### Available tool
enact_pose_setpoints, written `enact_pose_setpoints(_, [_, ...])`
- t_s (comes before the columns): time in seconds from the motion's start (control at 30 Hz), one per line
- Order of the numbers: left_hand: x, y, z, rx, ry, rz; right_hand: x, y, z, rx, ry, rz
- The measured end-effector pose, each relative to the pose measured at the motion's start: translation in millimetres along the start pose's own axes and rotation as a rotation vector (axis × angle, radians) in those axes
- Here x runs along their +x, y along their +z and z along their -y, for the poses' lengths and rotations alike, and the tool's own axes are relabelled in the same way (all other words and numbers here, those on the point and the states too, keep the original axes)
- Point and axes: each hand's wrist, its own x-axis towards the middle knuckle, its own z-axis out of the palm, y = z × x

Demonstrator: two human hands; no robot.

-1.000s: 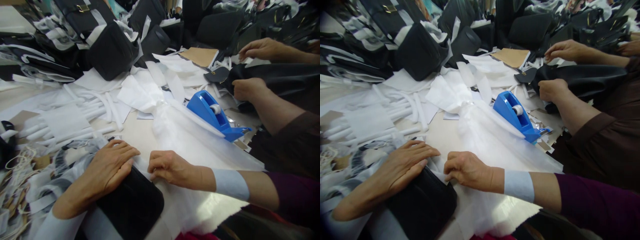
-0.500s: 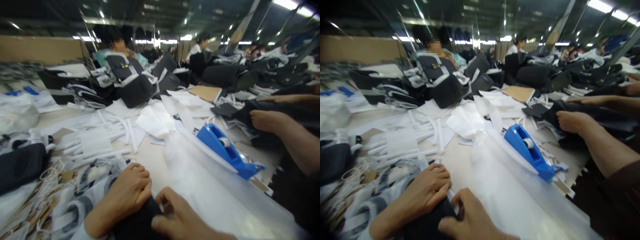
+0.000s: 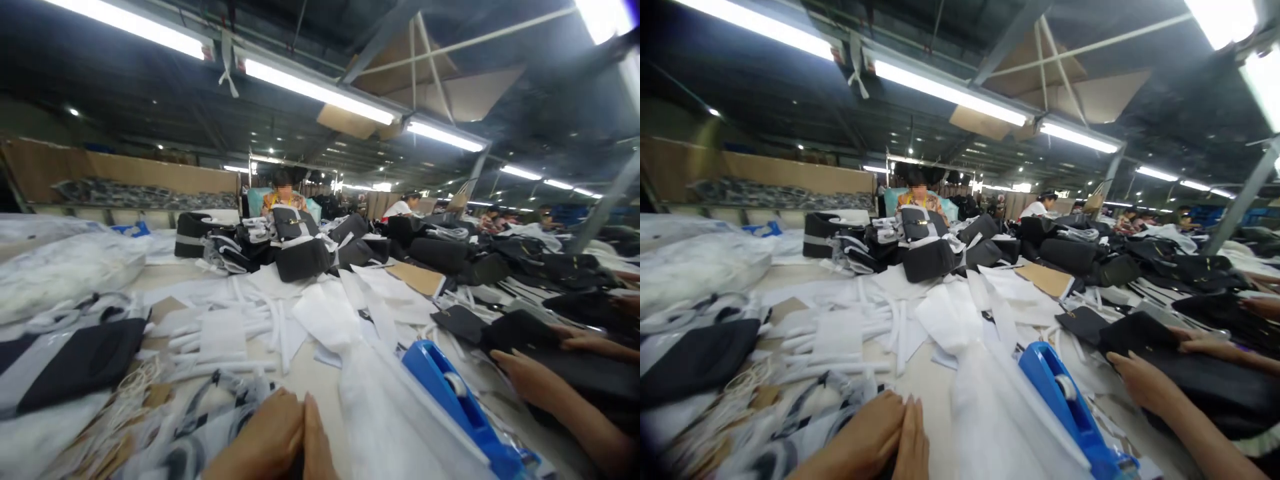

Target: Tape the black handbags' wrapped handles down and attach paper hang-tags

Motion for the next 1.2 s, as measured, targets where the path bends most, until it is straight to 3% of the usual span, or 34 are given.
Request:
enact_pose_setpoints(0.1, [0, -34.7, -16, -0.119, -0.163, -0.064, -17, 12, 1, 0.119, 0.022, -0.028])
enact_pose_setpoints(0.23, [-1, -85.5, -16, -0.264, -0.201, -0.296, -31, 7, 1, 0.058, -0.026, -0.004])
enact_pose_setpoints(0.33, [-47, -110.3, -9, -0.082, -0.454, -0.496, -30, 3, 0, 0.02, -0.057, 0.012])
enact_pose_setpoints(0.43, [-128, -109.5, -20, 0.117, -0.748, -0.586, -30, 3, -1, 0.013, -0.07, 0.018])
enact_pose_setpoints(0.47, [-154, -103.2, -29, 0.114, -0.814, -0.475, -30, 3, -2, 0.017, -0.068, 0.018])
enact_pose_setpoints(0.5, [-176, -94.7, -40, 0.096, -0.899, -0.441, -30, 3, -3, 0.025, -0.066, 0.02])
enact_pose_setpoints(0.6, [-211, -65.1, -67, -0.006, -1.051, -0.428, -31, 3, -5, 0.063, -0.069, 0.029])
enact_pose_setpoints(0.77, [-196, -43.4, -77, -0.127, -1.091, -0.492, -31, -10, -8, 0.108, -0.019, 0.073])
enact_pose_setpoints(1.0, [-149, -28.6, -96, -0.335, -1.048, -0.455, -37, -63, -45, -0.037, 0.117, 0.077])
enact_pose_setpoints(1.07, [-139, -24.2, -99, -0.382, -1.054, -0.441, -32, -74, -37, -0.204, -0.028, 0.002])
enact_pose_setpoints(1.13, [-135, -22.0, -99, -0.429, -1.056, -0.45, -20, -72, -10, -0.356, -0.327, -0.074])
enact_pose_setpoints(1.2, [-134, -22.5, -98, -0.487, -1.047, -0.479, -4, -56, 29, -0.41, -0.683, -0.006])
